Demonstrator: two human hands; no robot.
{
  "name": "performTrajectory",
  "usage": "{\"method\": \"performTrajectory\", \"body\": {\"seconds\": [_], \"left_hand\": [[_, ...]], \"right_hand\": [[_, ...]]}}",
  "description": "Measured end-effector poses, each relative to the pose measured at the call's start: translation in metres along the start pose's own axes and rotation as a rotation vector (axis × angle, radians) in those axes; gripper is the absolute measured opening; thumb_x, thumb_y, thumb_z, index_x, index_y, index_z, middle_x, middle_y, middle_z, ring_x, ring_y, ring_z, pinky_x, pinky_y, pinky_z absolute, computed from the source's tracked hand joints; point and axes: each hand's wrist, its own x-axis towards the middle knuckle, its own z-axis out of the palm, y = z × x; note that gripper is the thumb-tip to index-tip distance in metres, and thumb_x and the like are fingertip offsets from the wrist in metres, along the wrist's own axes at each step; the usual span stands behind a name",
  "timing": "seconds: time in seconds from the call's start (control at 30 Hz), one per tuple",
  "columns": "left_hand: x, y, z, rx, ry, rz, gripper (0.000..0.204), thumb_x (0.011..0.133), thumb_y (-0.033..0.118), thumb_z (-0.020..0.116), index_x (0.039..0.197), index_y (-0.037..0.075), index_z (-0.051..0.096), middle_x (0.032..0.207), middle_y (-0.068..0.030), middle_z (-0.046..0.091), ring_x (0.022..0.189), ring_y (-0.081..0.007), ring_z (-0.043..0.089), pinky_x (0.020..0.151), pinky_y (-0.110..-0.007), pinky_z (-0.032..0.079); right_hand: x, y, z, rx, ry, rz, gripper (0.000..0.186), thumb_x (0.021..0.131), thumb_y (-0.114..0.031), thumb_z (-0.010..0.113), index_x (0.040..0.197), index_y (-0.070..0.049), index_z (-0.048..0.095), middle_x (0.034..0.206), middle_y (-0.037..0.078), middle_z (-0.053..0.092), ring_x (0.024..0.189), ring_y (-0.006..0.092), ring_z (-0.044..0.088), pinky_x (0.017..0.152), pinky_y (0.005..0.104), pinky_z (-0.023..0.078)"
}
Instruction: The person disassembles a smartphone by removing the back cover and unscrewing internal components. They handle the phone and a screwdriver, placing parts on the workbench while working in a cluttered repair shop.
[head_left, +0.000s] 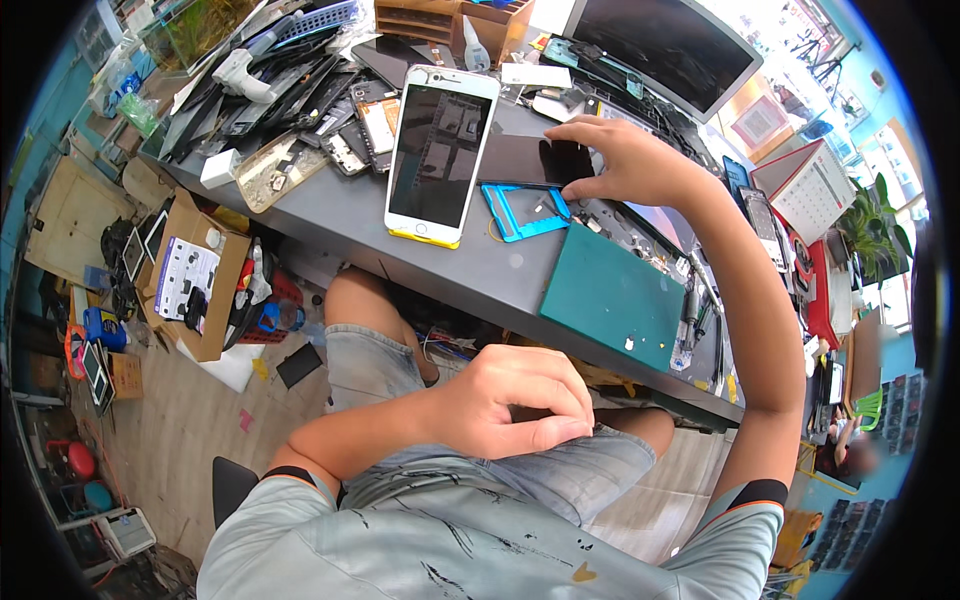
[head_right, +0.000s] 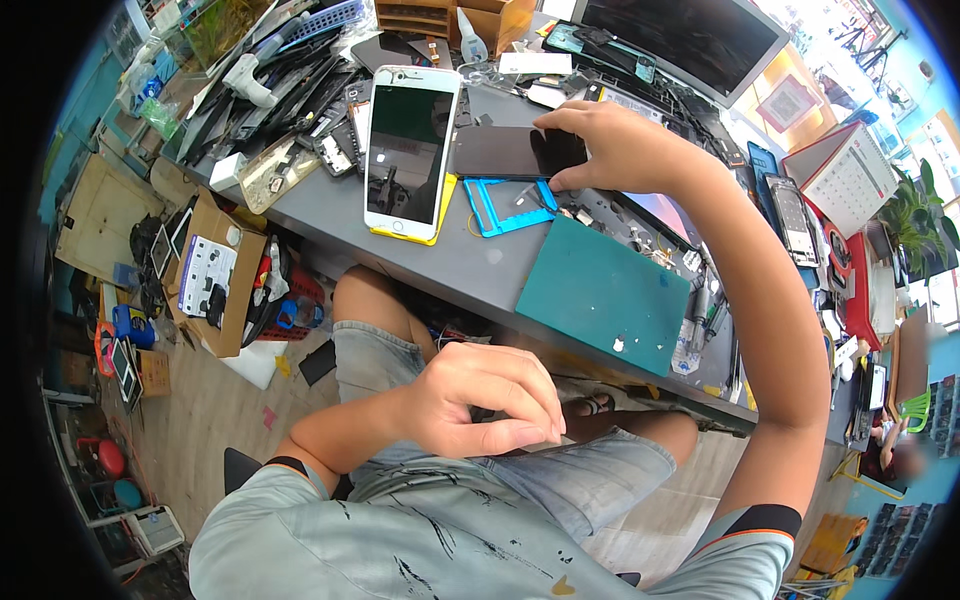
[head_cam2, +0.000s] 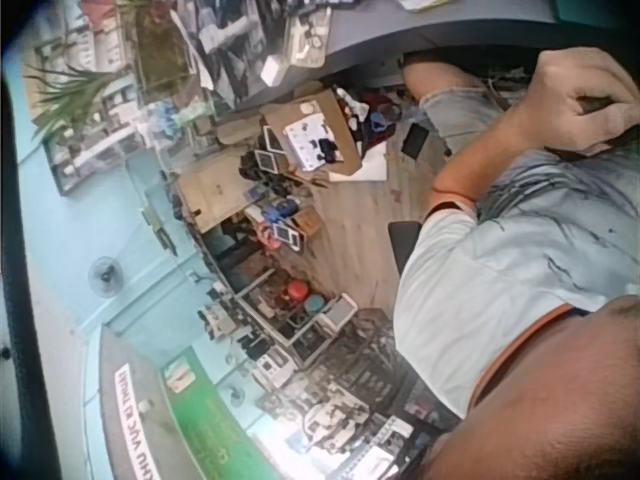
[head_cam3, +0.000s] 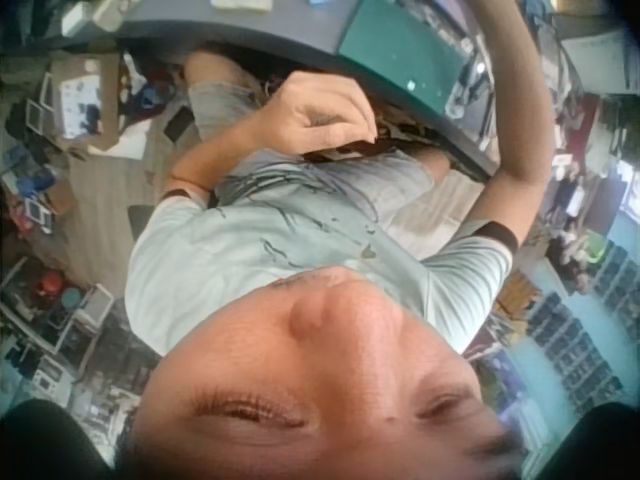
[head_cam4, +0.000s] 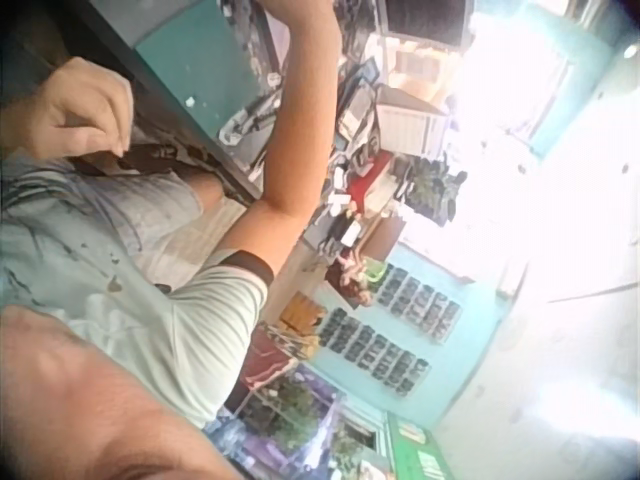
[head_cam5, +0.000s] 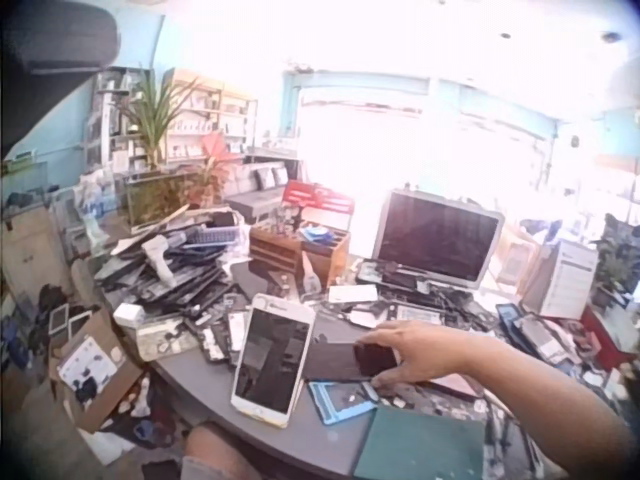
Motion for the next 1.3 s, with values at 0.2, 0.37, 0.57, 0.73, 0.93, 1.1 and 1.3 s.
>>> {"method": "performTrajectory", "body": {"seconds": [0.2, 0.37, 0.57, 0.73, 0.93, 1.1, 1.3], "left_hand": [[0.001, -0.004, -0.003, 0.053, 0.004, -0.012, 0.005, 0.094, -0.003, 0.077, 0.094, -0.002, 0.082, 0.101, -0.0136, 0.082, 0.089, -0.0267, 0.078, 0.077, -0.037, 0.062], [0.001, 0.001, -0.009, 0.114, 0.041, 0.011, 0.008, 0.090, -0.003, 0.077, 0.097, -0.002, 0.082, 0.101, -0.0150, 0.081, 0.089, -0.0284, 0.078, 0.079, -0.038, 0.063], [0.044, 0.006, -0.031, 0.564, 0.052, 0.268, 0.042, 0.081, 0.013, 0.090, 0.119, -0.001, 0.080, 0.123, -0.0199, 0.077, 0.117, -0.0391, 0.071, 0.104, -0.053, 0.058], [0.073, -0.005, -0.035, 0.853, -0.114, 0.157, 0.071, 0.077, 0.021, 0.095, 0.143, 0.003, 0.072, 0.139, -0.0176, 0.072, 0.133, -0.0392, 0.064, 0.116, -0.051, 0.049], [0.084, -0.019, -0.041, 0.813, -0.268, -0.059, 0.087, 0.078, 0.023, 0.096, 0.156, 0.004, 0.063, 0.137, -0.0140, 0.073, 0.128, -0.0341, 0.063, 0.114, -0.045, 0.049], [0.094, -0.016, -0.048, 0.756, -0.325, -0.098, 0.090, 0.077, 0.023, 0.095, 0.159, 0.005, 0.062, 0.134, -0.0137, 0.073, 0.122, -0.0321, 0.065, 0.112, -0.045, 0.050], [0.109, -0.022, -0.052, 0.709, -0.347, -0.069, 0.092, 0.077, 0.019, 0.092, 0.162, 0.006, 0.060, 0.131, -0.0127, 0.074, 0.121, -0.0289, 0.067, 0.114, -0.043, 0.050]], "right_hand": [[-0.015, 0.009, -0.006, 0.008, 0.189, -0.078, 0.074, 0.085, -0.032, 0.091, 0.150, -0.005, 0.067, 0.150, 0.018, 0.067, 0.136, 0.0379, 0.065, 0.118, 0.0464, 0.051], [-0.081, -0.016, -0.022, 0.033, 0.344, -0.054, 0.073, 0.082, -0.031, 0.095, 0.145, -0.002, 0.071, 0.142, 0.018, 0.073, 0.129, 0.0370, 0.071, 0.114, 0.0437, 0.055], [-0.183, -0.061, 0.011, 0.161, 0.451, 0.015, 0.078, 0.078, -0.026, 0.100, 0.146, -0.001, 0.070, 0.136, 0.019, 0.074, 0.124, 0.0349, 0.074, 0.107, 0.0423, 0.058], [-0.211, -0.074, 0.054, 0.231, 0.477, 0.121, 0.079, 0.081, -0.028, 0.098, 0.148, -0.002, 0.068, 0.141, 0.022, 0.070, 0.127, 0.0406, 0.070, 0.109, 0.0460, 0.058], [-0.214, -0.069, 0.058, 0.208, 0.471, 0.080, 0.076, 0.083, -0.028, 0.096, 0.148, -0.001, 0.067, 0.138, 0.023, 0.071, 0.126, 0.0427, 0.069, 0.108, 0.0479, 0.058], [-0.216, -0.065, 0.049, 0.229, 0.426, 0.070, 0.076, 0.083, -0.025, 0.095, 0.149, -0.001, 0.067, 0.137, 0.023, 0.071, 0.124, 0.0429, 0.070, 0.106, 0.0485, 0.058], [-0.220, -0.078, 0.053, 0.210, 0.497, 0.161, 0.073, 0.084, -0.023, 0.094, 0.148, -0.001, 0.067, 0.135, 0.023, 0.072, 0.119, 0.0429, 0.072, 0.100, 0.0472, 0.060]]}}
